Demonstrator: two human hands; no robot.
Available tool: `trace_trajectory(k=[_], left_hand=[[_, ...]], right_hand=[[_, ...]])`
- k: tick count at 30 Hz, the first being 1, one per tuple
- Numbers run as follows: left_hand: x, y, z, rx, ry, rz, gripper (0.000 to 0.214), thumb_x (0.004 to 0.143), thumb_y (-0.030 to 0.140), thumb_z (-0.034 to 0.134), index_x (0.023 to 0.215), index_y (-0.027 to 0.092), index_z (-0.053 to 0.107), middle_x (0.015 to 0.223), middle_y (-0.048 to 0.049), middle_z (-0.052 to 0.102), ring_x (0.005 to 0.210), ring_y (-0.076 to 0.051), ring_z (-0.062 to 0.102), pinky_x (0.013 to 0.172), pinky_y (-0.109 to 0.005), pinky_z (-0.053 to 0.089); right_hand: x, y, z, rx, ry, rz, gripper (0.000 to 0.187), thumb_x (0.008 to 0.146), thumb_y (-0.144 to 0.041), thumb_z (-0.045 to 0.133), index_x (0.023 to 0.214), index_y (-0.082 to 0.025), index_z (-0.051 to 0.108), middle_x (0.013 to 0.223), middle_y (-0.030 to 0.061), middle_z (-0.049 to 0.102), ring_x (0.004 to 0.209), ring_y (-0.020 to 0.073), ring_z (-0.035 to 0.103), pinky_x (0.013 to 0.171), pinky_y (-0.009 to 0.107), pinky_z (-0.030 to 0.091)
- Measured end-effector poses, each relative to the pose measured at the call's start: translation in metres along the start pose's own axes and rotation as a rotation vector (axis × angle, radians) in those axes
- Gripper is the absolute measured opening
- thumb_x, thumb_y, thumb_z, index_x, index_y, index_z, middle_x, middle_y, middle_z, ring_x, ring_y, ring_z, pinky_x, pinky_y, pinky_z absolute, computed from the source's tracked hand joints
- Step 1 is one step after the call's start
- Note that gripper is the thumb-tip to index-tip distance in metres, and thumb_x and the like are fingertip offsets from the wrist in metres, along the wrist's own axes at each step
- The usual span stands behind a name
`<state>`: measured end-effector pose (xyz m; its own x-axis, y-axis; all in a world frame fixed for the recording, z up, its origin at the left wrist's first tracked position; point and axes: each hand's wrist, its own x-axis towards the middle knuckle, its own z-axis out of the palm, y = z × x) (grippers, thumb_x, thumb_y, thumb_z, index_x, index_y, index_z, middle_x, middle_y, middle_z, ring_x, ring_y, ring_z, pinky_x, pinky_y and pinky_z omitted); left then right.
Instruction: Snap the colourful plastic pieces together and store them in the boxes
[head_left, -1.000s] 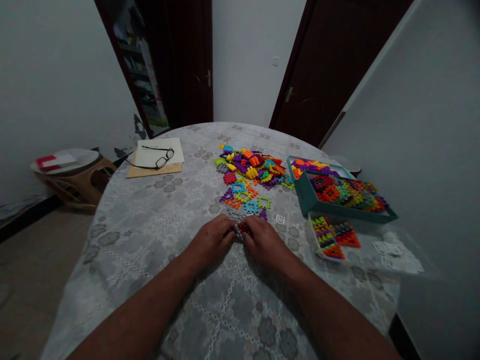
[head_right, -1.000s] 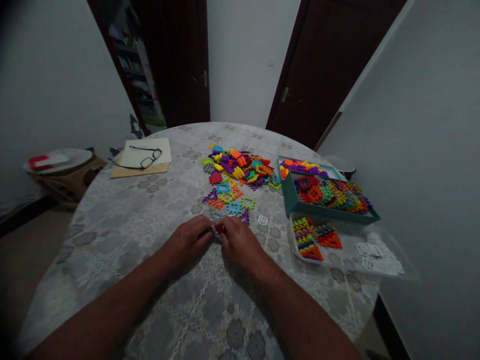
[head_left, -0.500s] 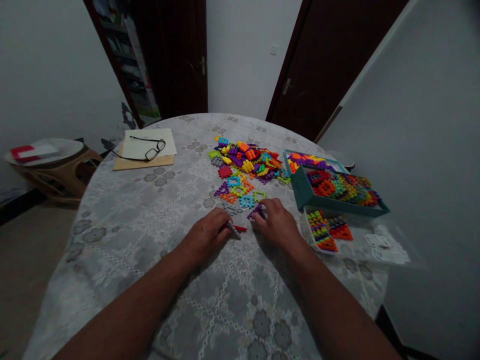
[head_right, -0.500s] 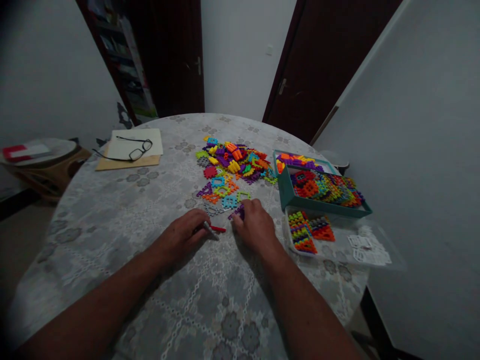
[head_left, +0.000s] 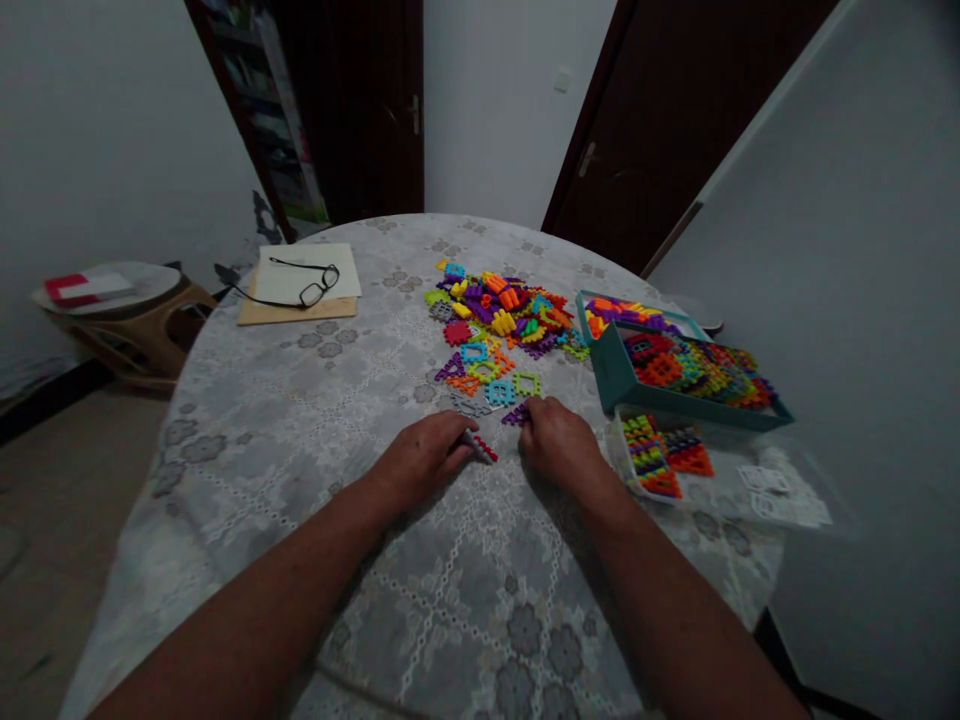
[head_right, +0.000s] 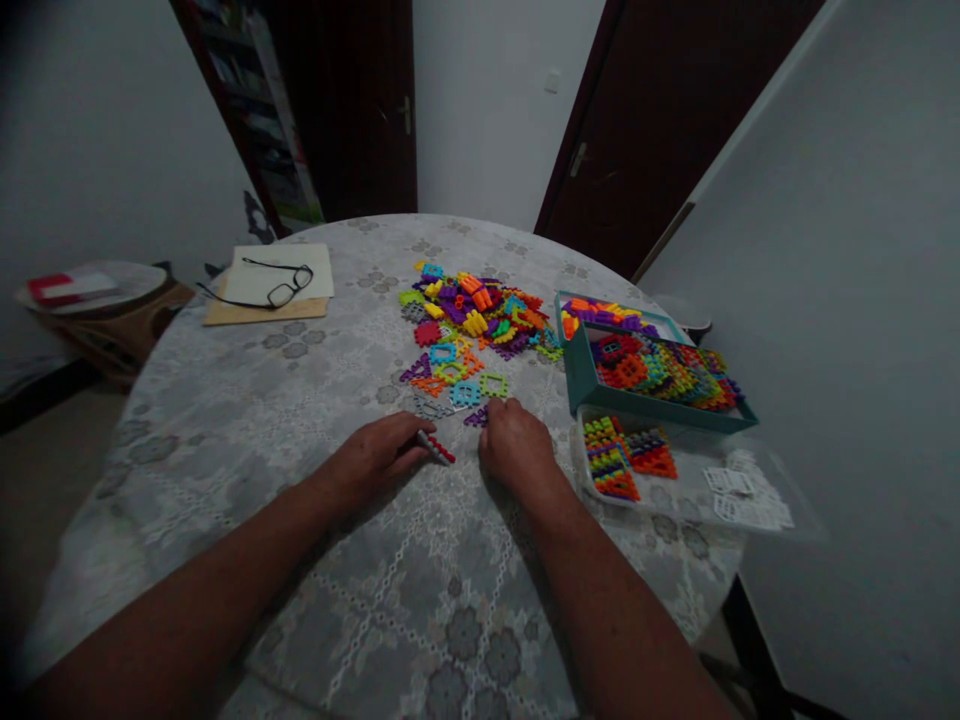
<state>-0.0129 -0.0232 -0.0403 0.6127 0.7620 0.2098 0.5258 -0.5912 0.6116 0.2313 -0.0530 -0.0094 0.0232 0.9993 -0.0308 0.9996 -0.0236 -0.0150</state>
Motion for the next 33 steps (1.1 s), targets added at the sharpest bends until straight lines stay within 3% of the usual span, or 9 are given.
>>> trace_trajectory(k=[6,17,27,33], left_hand=[[-0.002,-0.001,0.002,0.001,0.029,0.019,0.034,0.101,0.017,0.056,0.133,0.02,0.067,0.115,-0.0105,0.076,0.107,-0.025,0.074,0.103,-0.044,0.06],[-0.002,0.001,0.001,-0.033,0.055,-0.011,0.049,0.098,0.016,0.057,0.147,0.025,0.058,0.129,-0.0111,0.075,0.118,-0.027,0.072,0.11,-0.048,0.056],[-0.002,0.012,-0.007,-0.043,0.009,-0.104,0.019,0.103,0.022,0.054,0.121,0.025,0.06,0.099,-0.0061,0.077,0.092,-0.025,0.073,0.088,-0.039,0.056],[-0.002,0.011,-0.007,-0.019,0.005,-0.077,0.012,0.103,0.02,0.055,0.112,0.026,0.06,0.098,-0.0045,0.074,0.09,-0.023,0.071,0.086,-0.037,0.054]], right_hand=[[-0.005,-0.002,-0.006,0.013,0.013,-0.047,0.03,0.11,-0.039,0.058,0.134,-0.023,0.063,0.127,0.0115,0.066,0.105,0.0265,0.072,0.082,0.033,0.051],[-0.004,0.004,-0.004,0.07,0.017,-0.174,0.015,0.106,-0.027,0.059,0.109,-0.017,0.071,0.119,0.0152,0.066,0.102,0.0258,0.068,0.088,0.034,0.051],[-0.001,0.007,0.003,0.252,0.164,-0.259,0.014,0.1,-0.024,0.053,0.099,-0.018,0.065,0.108,0.0137,0.068,0.101,0.0258,0.064,0.093,0.035,0.051],[0.008,0.024,0.002,0.383,0.276,-0.201,0.016,0.1,-0.027,0.049,0.097,-0.022,0.063,0.092,0.0093,0.07,0.085,0.0237,0.064,0.082,0.034,0.05]])
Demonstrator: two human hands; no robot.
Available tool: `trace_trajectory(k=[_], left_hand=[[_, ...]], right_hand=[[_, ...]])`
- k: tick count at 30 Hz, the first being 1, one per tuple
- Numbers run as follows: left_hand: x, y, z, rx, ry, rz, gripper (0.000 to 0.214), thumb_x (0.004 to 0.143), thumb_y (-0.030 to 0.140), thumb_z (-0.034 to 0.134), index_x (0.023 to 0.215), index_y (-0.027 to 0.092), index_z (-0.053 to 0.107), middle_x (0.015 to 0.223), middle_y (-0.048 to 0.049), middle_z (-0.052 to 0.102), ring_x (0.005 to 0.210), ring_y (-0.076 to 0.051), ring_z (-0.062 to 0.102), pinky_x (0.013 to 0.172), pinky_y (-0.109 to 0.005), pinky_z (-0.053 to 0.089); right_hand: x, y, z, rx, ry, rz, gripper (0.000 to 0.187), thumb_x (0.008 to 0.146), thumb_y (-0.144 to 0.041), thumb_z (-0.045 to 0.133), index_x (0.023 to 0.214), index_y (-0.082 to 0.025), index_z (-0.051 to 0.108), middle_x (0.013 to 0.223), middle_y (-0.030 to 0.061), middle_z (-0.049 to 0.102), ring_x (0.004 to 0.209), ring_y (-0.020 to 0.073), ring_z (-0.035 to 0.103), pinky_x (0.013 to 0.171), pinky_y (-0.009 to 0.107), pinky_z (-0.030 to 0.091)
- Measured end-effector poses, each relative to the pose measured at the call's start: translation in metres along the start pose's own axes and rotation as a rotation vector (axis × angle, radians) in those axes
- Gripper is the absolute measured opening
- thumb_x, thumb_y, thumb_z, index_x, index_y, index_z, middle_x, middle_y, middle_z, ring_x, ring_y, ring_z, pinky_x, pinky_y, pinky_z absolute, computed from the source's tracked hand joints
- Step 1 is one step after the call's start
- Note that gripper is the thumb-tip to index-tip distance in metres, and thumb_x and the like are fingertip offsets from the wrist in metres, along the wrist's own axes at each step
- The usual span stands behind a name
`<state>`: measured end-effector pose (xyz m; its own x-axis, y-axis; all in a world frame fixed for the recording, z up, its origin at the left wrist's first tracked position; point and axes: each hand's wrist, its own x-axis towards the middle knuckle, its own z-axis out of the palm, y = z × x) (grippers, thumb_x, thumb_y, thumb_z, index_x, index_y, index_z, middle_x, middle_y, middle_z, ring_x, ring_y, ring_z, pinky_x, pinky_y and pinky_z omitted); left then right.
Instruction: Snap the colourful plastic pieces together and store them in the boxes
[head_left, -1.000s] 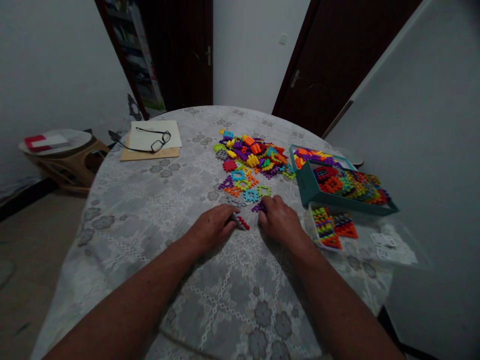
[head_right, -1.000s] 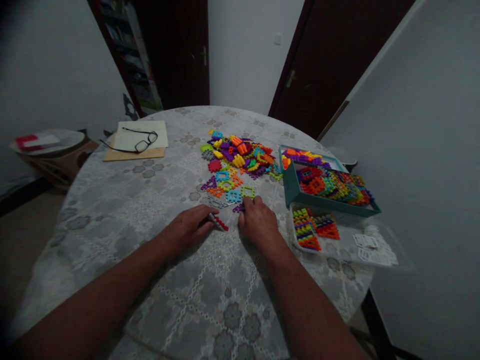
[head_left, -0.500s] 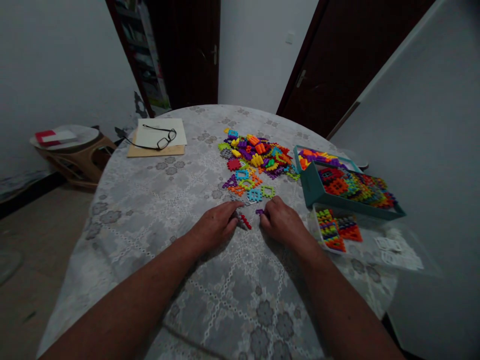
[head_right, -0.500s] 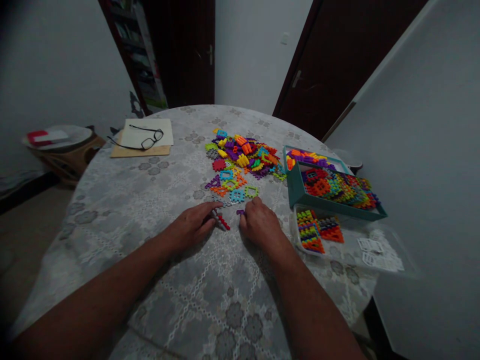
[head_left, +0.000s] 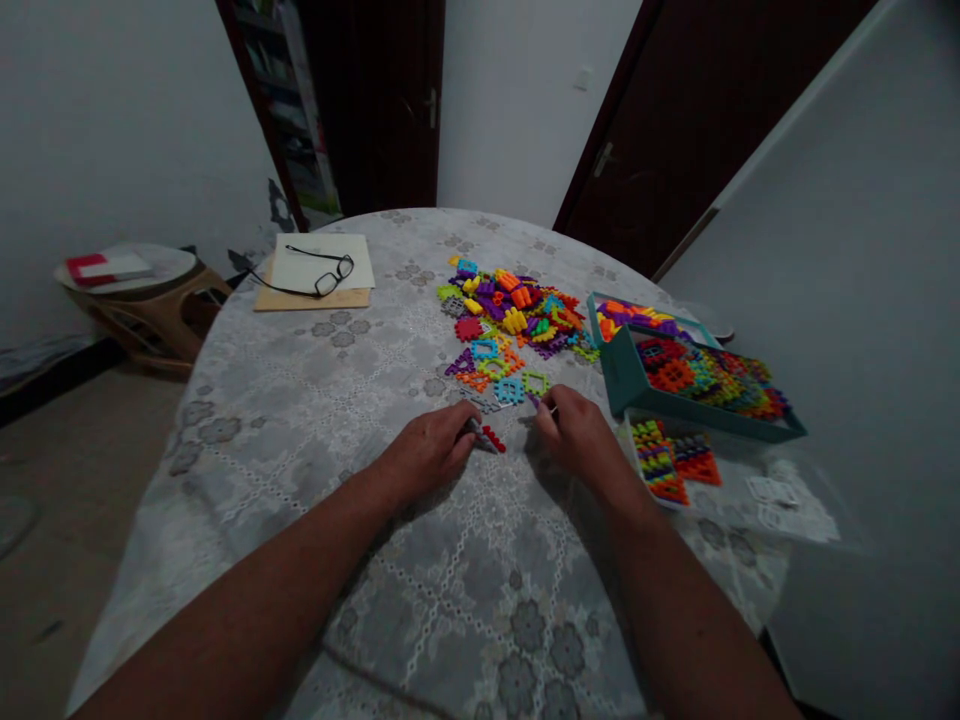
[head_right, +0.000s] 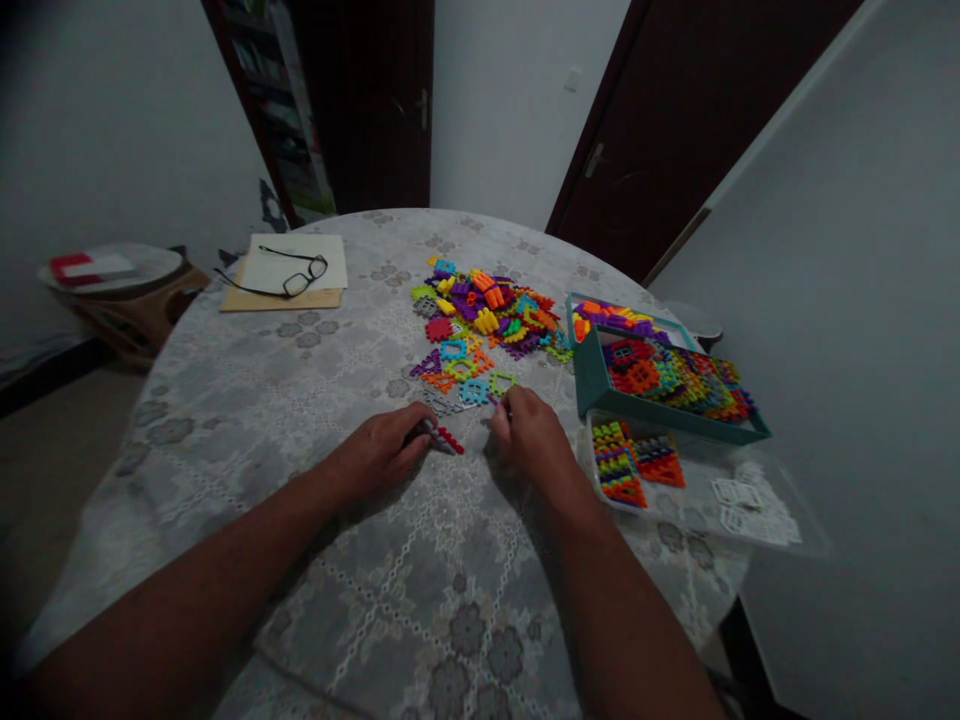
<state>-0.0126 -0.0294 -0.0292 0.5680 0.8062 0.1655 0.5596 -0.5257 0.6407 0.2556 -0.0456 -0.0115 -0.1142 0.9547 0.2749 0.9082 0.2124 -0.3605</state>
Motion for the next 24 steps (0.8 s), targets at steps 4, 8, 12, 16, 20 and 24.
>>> trace_trajectory(k=[4,8,12,16,20,24], left_hand=[[0.0,-0.001,0.0,-0.018,0.002,0.017,0.01,0.102,0.019,0.056,0.108,0.025,0.061,0.097,-0.0046,0.073,0.091,-0.023,0.07,0.088,-0.037,0.054],[0.001,-0.004,0.002,-0.026,0.013,0.026,0.011,0.103,0.019,0.055,0.109,0.025,0.062,0.099,-0.0041,0.073,0.092,-0.022,0.069,0.089,-0.037,0.054],[0.002,-0.006,0.004,-0.031,0.023,0.044,0.011,0.103,0.019,0.056,0.109,0.025,0.063,0.1,-0.0042,0.072,0.093,-0.022,0.069,0.09,-0.037,0.054],[0.002,-0.005,0.002,-0.03,0.019,0.03,0.012,0.103,0.019,0.056,0.109,0.024,0.064,0.101,-0.0057,0.072,0.097,-0.023,0.071,0.094,-0.039,0.055],[0.001,-0.003,0.001,-0.051,0.018,0.032,0.015,0.102,0.018,0.056,0.112,0.024,0.065,0.104,-0.0064,0.073,0.099,-0.024,0.071,0.096,-0.041,0.056],[0.002,-0.004,0.002,-0.048,0.042,0.047,0.019,0.1,0.017,0.058,0.115,0.025,0.066,0.112,-0.0066,0.074,0.105,-0.024,0.07,0.1,-0.042,0.057]], right_hand=[[0.003,0.009,-0.008,0.044,0.048,0.115,0.022,0.104,-0.034,0.047,0.107,-0.024,0.066,0.093,0.0075,0.074,0.082,0.0235,0.068,0.079,0.033,0.05],[0.003,0.018,-0.011,0.042,0.076,0.168,0.045,0.102,-0.031,0.049,0.143,-0.018,0.062,0.1,0.0097,0.078,0.087,0.0251,0.072,0.082,0.034,0.051],[0.002,0.023,-0.012,0.034,0.069,0.158,0.053,0.101,-0.029,0.047,0.149,-0.015,0.063,0.097,0.0101,0.078,0.086,0.0249,0.072,0.085,0.035,0.051],[0.003,0.022,-0.014,0.129,0.072,0.195,0.047,0.099,-0.031,0.051,0.142,-0.019,0.067,0.092,0.0061,0.077,0.082,0.0228,0.07,0.082,0.033,0.051],[0.002,0.013,-0.017,0.289,0.083,0.181,0.047,0.097,-0.034,0.057,0.142,-0.022,0.063,0.099,0.0058,0.078,0.085,0.0224,0.071,0.081,0.033,0.053],[-0.002,-0.01,-0.013,0.319,0.049,0.09,0.026,0.099,-0.034,0.06,0.118,-0.023,0.072,0.101,0.0068,0.079,0.088,0.0229,0.072,0.085,0.035,0.055]])
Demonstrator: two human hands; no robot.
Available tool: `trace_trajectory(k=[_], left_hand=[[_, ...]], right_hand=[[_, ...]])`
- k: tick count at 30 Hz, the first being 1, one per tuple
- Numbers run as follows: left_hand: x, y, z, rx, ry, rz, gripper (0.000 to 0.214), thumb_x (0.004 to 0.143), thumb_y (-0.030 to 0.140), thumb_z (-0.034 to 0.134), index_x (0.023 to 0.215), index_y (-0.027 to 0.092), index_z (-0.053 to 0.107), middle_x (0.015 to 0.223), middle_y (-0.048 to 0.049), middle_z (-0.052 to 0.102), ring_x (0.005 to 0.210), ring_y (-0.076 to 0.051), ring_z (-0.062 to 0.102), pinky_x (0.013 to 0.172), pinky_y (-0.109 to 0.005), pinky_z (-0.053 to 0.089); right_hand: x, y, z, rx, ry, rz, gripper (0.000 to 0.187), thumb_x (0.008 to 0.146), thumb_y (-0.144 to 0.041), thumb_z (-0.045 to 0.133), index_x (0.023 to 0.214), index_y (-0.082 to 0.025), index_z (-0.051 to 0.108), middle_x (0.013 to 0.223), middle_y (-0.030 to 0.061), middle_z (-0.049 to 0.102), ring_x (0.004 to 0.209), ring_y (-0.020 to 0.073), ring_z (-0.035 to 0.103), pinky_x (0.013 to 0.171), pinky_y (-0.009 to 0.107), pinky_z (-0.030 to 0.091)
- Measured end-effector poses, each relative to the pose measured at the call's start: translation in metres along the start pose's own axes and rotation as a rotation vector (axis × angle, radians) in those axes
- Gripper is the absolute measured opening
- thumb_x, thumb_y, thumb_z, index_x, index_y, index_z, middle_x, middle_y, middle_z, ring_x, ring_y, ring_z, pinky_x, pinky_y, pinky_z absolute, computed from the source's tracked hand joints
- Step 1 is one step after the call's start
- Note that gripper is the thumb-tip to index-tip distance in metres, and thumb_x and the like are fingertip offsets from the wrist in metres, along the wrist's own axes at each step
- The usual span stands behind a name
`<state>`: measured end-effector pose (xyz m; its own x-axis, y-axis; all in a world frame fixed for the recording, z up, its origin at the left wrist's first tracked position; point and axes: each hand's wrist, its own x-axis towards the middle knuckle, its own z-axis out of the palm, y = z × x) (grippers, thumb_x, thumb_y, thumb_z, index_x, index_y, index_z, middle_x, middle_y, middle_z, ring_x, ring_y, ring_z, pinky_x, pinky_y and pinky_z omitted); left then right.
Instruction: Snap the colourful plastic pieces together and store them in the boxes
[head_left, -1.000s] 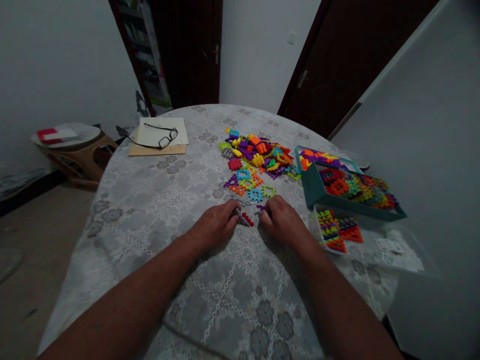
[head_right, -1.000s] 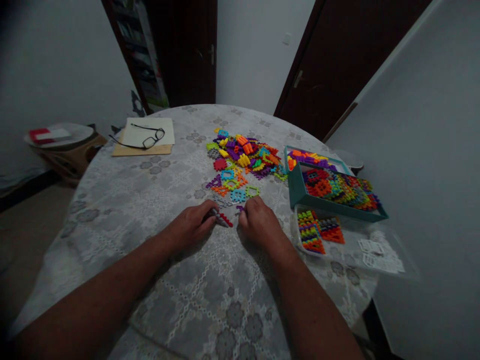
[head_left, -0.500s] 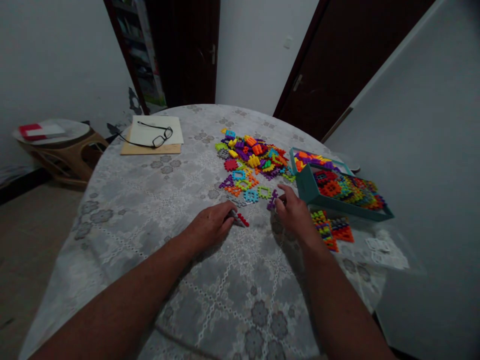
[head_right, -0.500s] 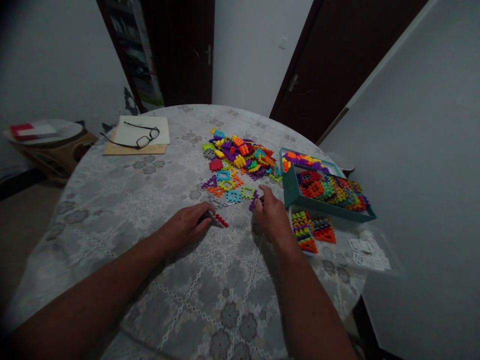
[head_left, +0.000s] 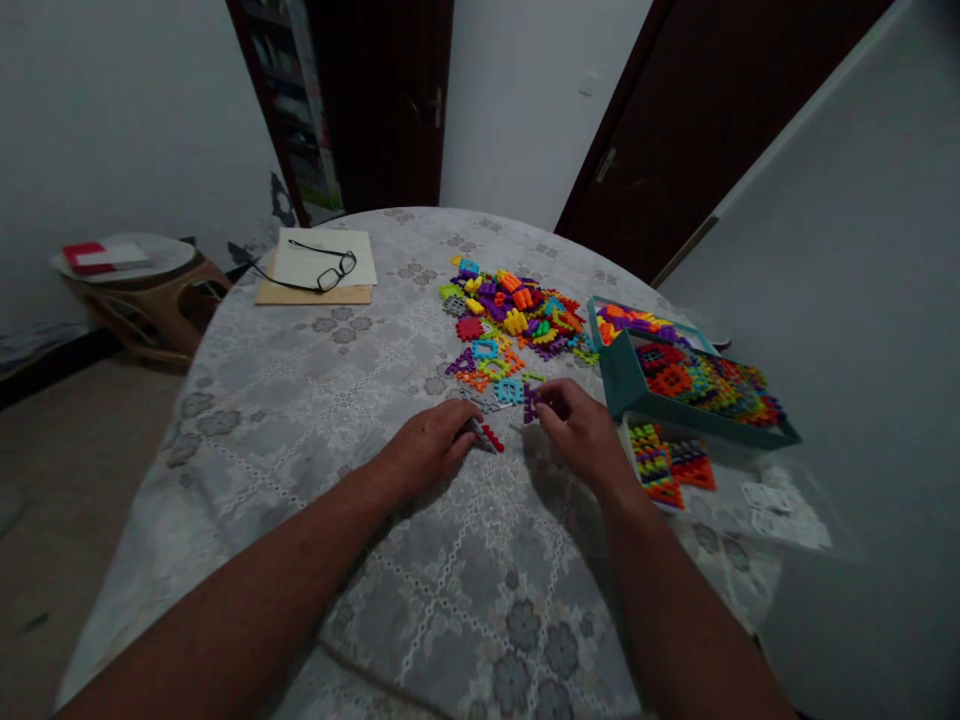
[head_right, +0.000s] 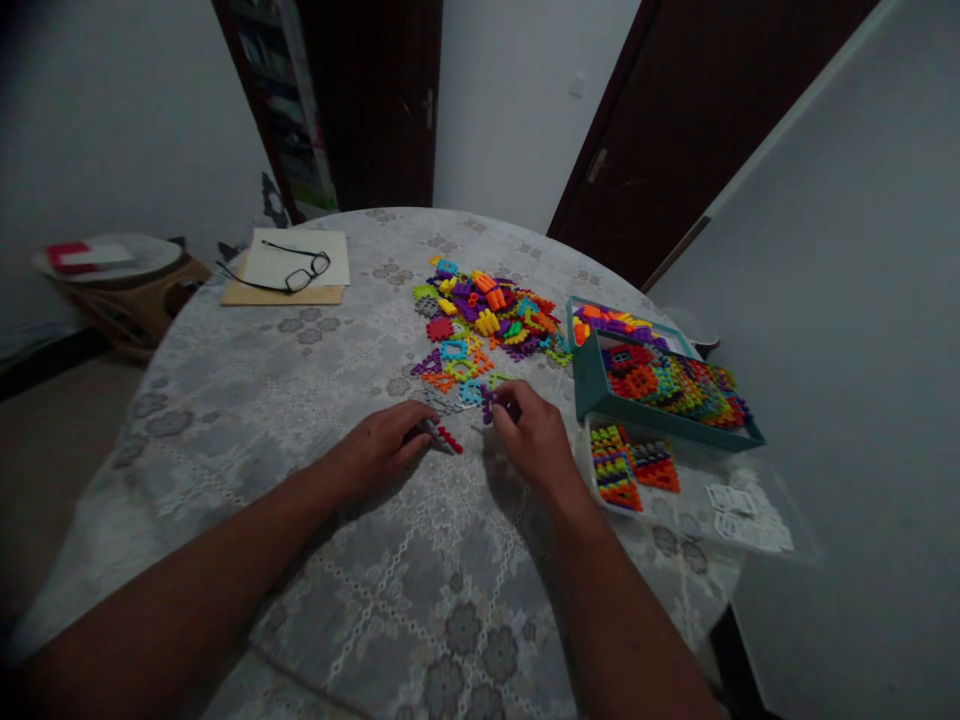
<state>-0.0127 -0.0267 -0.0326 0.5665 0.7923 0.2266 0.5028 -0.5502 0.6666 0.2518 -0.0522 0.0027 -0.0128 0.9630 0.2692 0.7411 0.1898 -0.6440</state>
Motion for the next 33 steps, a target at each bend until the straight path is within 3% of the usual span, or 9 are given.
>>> trace_trajectory(k=[2,6,12,18,26,30,33], left_hand=[[0.0,-0.001,0.001,0.004,0.011,0.012,0.021,0.1,0.017,0.059,0.118,0.025,0.067,0.115,-0.0069,0.073,0.108,-0.024,0.069,0.103,-0.042,0.056],[-0.001,-0.004,0.002,0.003,0.043,0.035,0.026,0.098,0.016,0.06,0.122,0.024,0.068,0.117,-0.0074,0.072,0.111,-0.024,0.069,0.106,-0.043,0.056],[-0.001,-0.004,-0.001,-0.037,0.069,0.057,0.02,0.103,0.02,0.059,0.119,0.023,0.07,0.117,-0.0081,0.071,0.112,-0.024,0.068,0.106,-0.043,0.055],[0.001,-0.003,-0.005,-0.082,0.033,0.008,0.019,0.106,0.023,0.057,0.115,0.022,0.074,0.111,-0.0072,0.073,0.107,-0.024,0.068,0.102,-0.042,0.055],[-0.002,0.003,-0.017,-0.171,0.161,-0.002,0.029,0.11,0.026,0.048,0.125,0.025,0.073,0.113,-0.0072,0.068,0.107,-0.024,0.066,0.103,-0.044,0.057],[-0.005,0.001,-0.023,-0.132,0.244,0.114,0.03,0.111,0.022,0.047,0.13,0.027,0.069,0.113,-0.0075,0.062,0.108,-0.024,0.062,0.104,-0.046,0.056],[-0.006,-0.003,-0.021,-0.028,0.247,0.198,0.033,0.109,0.016,0.048,0.136,0.028,0.064,0.112,-0.0059,0.057,0.102,-0.021,0.06,0.095,-0.04,0.057]], right_hand=[[-0.004,-0.009,0.011,-0.046,-0.069,-0.106,0.02,0.1,-0.029,0.059,0.11,-0.021,0.075,0.105,0.0092,0.08,0.095,0.0244,0.073,0.092,0.037,0.055],[-0.008,-0.018,0.033,-0.117,-0.168,-0.23,0.026,0.103,-0.022,0.056,0.118,-0.02,0.077,0.115,0.0127,0.08,0.11,0.0267,0.072,0.104,0.041,0.054],[-0.012,-0.018,0.037,-0.075,-0.229,-0.208,0.041,0.103,-0.019,0.054,0.139,-0.019,0.071,0.132,0.0143,0.078,0.121,0.0267,0.071,0.111,0.043,0.053],[-0.013,-0.014,0.032,-0.009,-0.316,-0.169,0.06,0.094,-0.019,0.064,0.154,-0.018,0.062,0.136,0.0143,0.076,0.116,0.0257,0.072,0.108,0.042,0.055],[-0.011,-0.01,0.039,0.033,-0.289,-0.17,0.059,0.095,-0.015,0.061,0.154,-0.017,0.061,0.119,0.0118,0.08,0.102,0.0235,0.073,0.103,0.041,0.055],[-0.011,-0.007,0.043,0.031,-0.255,-0.191,0.062,0.093,-0.014,0.062,0.155,-0.019,0.061,0.114,0.0109,0.08,0.099,0.0239,0.072,0.101,0.042,0.056],[-0.011,-0.005,0.046,0.023,-0.23,-0.191,0.063,0.093,-0.014,0.062,0.155,-0.02,0.061,0.114,0.0101,0.08,0.101,0.0243,0.073,0.102,0.042,0.057]])
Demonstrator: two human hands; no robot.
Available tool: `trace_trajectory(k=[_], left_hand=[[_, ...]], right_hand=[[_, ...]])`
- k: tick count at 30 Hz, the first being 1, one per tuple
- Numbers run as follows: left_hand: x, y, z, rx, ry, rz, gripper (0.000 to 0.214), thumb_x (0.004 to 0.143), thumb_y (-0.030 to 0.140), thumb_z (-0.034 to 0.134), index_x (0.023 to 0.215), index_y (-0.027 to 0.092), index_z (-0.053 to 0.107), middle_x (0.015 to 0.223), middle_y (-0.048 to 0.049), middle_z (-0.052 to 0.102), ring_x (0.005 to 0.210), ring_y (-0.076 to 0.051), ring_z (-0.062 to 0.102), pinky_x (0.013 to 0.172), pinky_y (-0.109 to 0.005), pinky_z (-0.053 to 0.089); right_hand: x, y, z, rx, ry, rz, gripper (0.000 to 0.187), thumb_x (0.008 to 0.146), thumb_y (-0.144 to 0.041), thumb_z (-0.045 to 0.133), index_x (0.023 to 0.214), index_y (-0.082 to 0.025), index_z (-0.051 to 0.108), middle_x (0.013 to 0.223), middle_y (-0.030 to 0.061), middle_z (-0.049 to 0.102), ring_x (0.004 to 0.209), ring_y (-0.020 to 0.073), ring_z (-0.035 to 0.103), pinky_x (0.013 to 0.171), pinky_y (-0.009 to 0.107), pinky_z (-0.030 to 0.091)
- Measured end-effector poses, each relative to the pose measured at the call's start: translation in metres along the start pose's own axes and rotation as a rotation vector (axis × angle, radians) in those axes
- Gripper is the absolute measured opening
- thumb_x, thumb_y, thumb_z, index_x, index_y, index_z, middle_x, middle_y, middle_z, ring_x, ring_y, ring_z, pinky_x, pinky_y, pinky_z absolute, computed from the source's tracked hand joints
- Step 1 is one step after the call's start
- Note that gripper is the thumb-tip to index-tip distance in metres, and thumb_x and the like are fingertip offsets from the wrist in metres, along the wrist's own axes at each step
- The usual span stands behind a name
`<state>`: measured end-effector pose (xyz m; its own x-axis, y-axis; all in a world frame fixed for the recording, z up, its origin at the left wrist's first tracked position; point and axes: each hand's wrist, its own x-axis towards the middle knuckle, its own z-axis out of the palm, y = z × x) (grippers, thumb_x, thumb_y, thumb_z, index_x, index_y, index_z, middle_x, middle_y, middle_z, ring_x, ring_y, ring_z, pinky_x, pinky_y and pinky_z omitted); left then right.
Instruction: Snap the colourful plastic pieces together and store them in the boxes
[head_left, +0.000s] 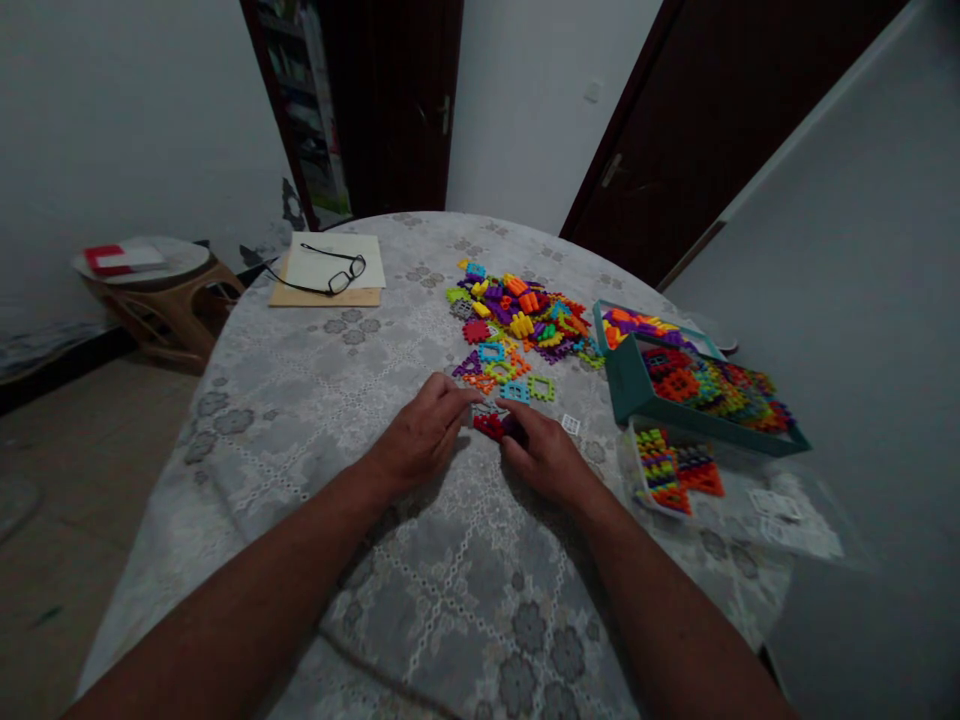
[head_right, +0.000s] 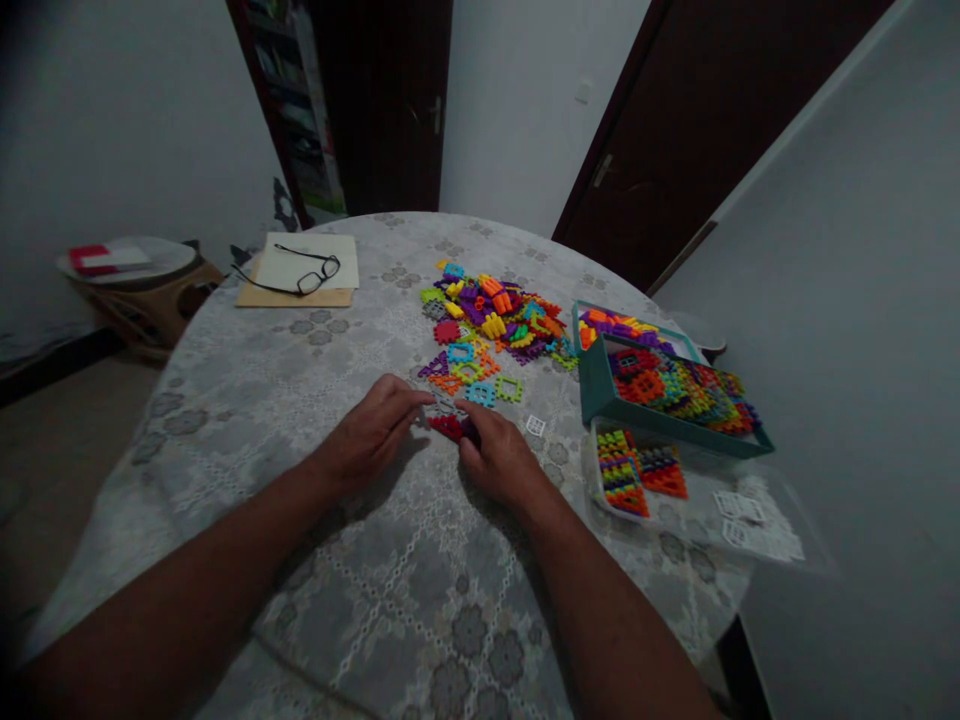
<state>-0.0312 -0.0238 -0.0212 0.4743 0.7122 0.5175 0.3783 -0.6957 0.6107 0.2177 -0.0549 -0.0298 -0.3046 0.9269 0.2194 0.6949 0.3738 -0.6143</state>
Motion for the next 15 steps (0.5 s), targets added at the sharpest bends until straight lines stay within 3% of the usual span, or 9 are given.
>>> trace_trajectory(k=[4,8,12,15], left_hand=[[-0.003,-0.008,0.013,0.152,-0.112,0.108,0.034,0.108,0.017,0.05,0.136,0.026,0.066,0.104,-0.0057,0.059,0.095,-0.022,0.057,0.084,-0.037,0.054],[-0.007,-0.013,0.026,0.086,-0.184,0.127,0.041,0.108,0.017,0.052,0.148,0.028,0.06,0.116,-0.0089,0.071,0.107,-0.025,0.064,0.098,-0.045,0.055],[-0.008,-0.013,0.027,0.031,-0.163,-0.034,0.053,0.103,0.015,0.06,0.154,0.031,0.054,0.126,-0.0078,0.075,0.114,-0.026,0.068,0.104,-0.048,0.055],[-0.005,-0.01,0.021,0.026,-0.128,-0.171,0.047,0.097,0.013,0.068,0.141,0.028,0.063,0.121,-0.0069,0.077,0.113,-0.026,0.07,0.103,-0.046,0.056]], right_hand=[[0.0,0.004,0.006,-0.035,0.05,-0.042,0.061,0.094,-0.015,0.061,0.155,-0.021,0.061,0.13,0.013,0.078,0.114,0.027,0.073,0.106,0.045,0.057],[-0.001,0.007,0.01,-0.05,0.076,-0.119,0.062,0.093,-0.013,0.06,0.155,-0.021,0.06,0.141,0.0144,0.074,0.126,0.029,0.069,0.112,0.047,0.055],[-0.001,0.003,0.007,-0.066,0.035,-0.1,0.06,0.088,-0.007,0.061,0.146,-0.02,0.066,0.132,0.0135,0.077,0.119,0.0292,0.071,0.108,0.047,0.056],[0.0,-0.001,0.001,-0.049,-0.026,-0.088,0.052,0.092,-0.008,0.061,0.141,-0.021,0.069,0.131,0.0122,0.078,0.118,0.028,0.072,0.108,0.045,0.056]])
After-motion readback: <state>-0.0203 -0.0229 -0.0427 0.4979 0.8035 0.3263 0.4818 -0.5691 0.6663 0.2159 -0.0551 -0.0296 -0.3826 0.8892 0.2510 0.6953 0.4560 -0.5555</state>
